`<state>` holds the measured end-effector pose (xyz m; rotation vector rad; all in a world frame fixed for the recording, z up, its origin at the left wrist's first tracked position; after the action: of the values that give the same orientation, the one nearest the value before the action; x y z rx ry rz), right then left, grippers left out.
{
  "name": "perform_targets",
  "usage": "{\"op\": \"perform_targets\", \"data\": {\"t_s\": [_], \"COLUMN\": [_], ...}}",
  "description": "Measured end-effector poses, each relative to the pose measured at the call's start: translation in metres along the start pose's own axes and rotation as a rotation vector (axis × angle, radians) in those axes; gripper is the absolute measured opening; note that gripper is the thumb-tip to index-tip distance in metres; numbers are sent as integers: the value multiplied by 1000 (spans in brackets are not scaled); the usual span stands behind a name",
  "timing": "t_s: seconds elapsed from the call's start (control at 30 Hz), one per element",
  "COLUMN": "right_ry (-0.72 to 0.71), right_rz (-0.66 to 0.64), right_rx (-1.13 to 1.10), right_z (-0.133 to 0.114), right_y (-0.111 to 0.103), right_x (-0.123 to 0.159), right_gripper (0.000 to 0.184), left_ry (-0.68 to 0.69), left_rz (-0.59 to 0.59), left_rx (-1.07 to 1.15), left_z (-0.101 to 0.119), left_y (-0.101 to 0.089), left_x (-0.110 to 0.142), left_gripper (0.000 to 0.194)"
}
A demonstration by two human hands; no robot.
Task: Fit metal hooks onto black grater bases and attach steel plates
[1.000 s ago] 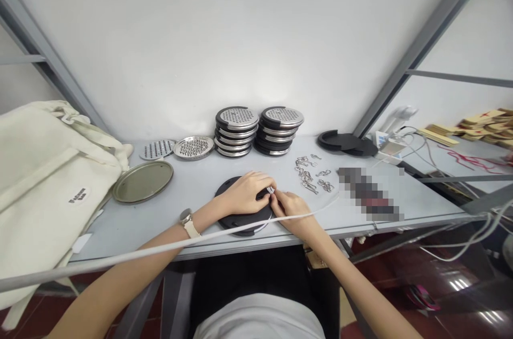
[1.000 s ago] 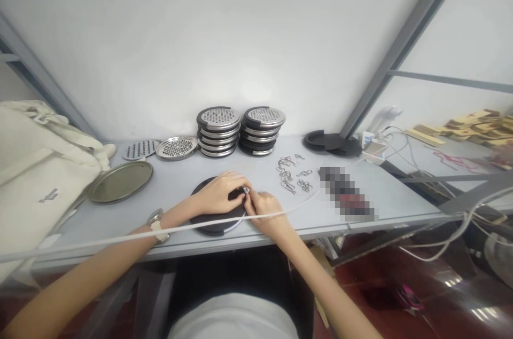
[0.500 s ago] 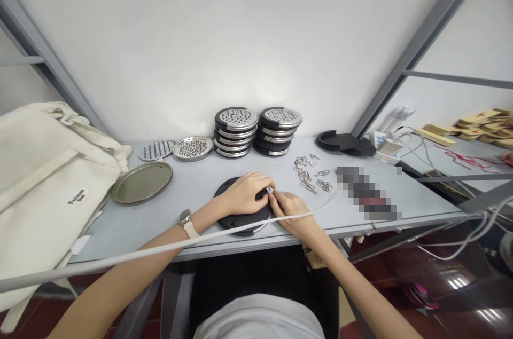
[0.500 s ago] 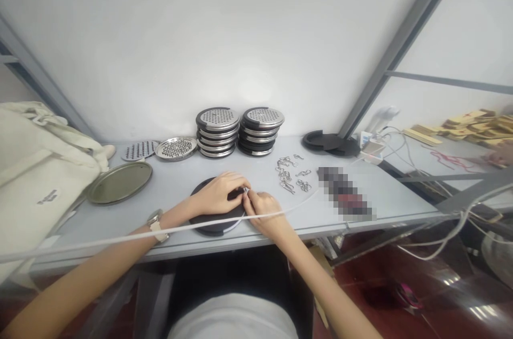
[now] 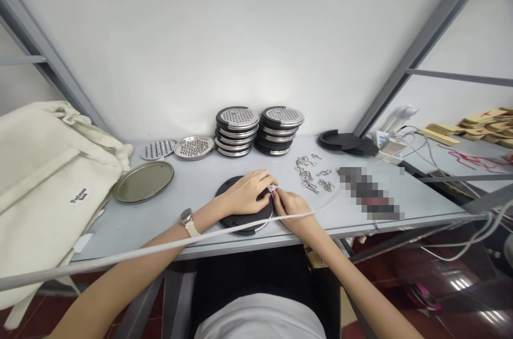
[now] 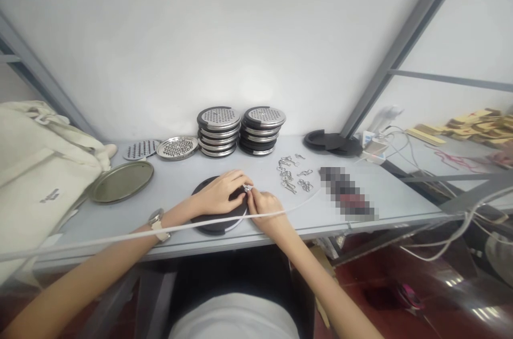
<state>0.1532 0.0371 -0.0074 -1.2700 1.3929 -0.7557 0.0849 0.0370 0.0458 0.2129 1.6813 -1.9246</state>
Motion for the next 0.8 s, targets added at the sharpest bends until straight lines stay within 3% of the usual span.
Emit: {"op": "perform_targets", "data": {"t_s": [0.23, 0.8], "right_ry": [91, -41], "right_rz": [-143, -36], "right_rx": [16, -90], "right_z": [5, -3], "right_y": [11, -2], "right_x": [-10, 0], "right_gripper": [32, 29], "left_ry": [10, -4], "left_rz": [-9, -1], "left_rx": [11, 62], "left_z": [2, -3], "left_y": [-1, 0], "left_x": [0, -1], "left_gripper": [24, 13]}}
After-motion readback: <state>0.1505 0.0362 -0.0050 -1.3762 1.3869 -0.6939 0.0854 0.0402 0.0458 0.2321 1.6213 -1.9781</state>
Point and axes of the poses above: each hand's wrist, its own x-axis away from the middle knuckle, its own y-axis out of the palm, z = x × y, the point moved 10 cm from there along -x, towards the middle knuckle, and after that the axes turned 11 degrees about y, right-handed, at the moved point
